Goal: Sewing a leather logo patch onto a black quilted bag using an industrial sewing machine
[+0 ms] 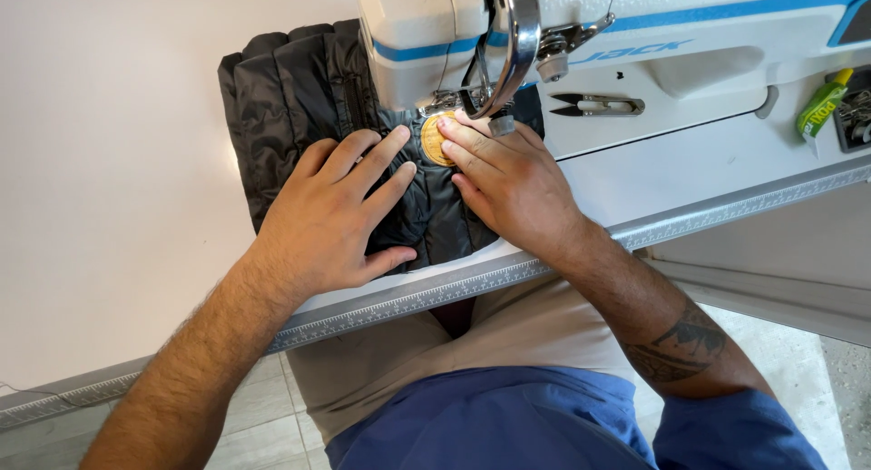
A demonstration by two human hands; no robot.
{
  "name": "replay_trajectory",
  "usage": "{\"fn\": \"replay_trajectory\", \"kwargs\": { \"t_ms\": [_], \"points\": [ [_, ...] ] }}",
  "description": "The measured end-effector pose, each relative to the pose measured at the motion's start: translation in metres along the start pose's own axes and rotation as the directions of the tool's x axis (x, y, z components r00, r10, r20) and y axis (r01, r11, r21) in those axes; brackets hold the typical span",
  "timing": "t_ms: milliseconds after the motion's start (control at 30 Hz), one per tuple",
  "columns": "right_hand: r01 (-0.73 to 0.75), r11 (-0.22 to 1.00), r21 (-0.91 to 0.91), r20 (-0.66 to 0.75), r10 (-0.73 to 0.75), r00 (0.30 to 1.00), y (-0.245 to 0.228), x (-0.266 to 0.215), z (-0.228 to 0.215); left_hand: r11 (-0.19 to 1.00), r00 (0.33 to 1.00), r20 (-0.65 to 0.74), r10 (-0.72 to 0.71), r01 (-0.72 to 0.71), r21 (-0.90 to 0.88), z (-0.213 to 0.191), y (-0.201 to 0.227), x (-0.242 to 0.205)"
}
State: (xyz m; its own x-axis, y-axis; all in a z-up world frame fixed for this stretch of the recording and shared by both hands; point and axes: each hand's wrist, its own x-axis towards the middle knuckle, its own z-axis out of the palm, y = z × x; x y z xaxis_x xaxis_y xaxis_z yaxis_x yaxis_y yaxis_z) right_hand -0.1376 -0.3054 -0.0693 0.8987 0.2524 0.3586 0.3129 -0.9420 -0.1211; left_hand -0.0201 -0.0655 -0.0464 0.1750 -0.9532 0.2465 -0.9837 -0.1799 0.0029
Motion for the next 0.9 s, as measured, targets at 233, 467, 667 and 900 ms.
{"fn": "replay_trajectory", "kwargs": {
  "t_ms": [233, 467, 667, 900],
  "points": [
    [-0.002, 1.000, -0.025, -0.014, 0.002, 1.000, 0.004, 0.003, -0.003, 1.000, 1.000, 0.006, -0.001, 0.001, -0.027, 0.003, -0.003, 0.005],
    [0.009, 0.997, -0.071, 0.003, -0.009, 1.000, 0.013, 0.009, -0.005, 0.999, 1.000, 0.017, -0.007, 0.008, -0.051, 0.004, -0.008, 0.011],
    [-0.027, 0.997, -0.077, 0.020, 0.029, 0.999, 0.017, 0.010, -0.003, 0.996, 1.000, 0.010, -0.017, 0.018, -0.092, 0.004, -0.010, 0.015],
    [-0.081, 0.994, -0.076, -0.010, 0.080, 0.997, 0.024, 0.004, 0.004, 0.994, 1.000, -0.004, -0.015, 0.015, -0.109, 0.006, -0.013, 0.018]
  ]
}}
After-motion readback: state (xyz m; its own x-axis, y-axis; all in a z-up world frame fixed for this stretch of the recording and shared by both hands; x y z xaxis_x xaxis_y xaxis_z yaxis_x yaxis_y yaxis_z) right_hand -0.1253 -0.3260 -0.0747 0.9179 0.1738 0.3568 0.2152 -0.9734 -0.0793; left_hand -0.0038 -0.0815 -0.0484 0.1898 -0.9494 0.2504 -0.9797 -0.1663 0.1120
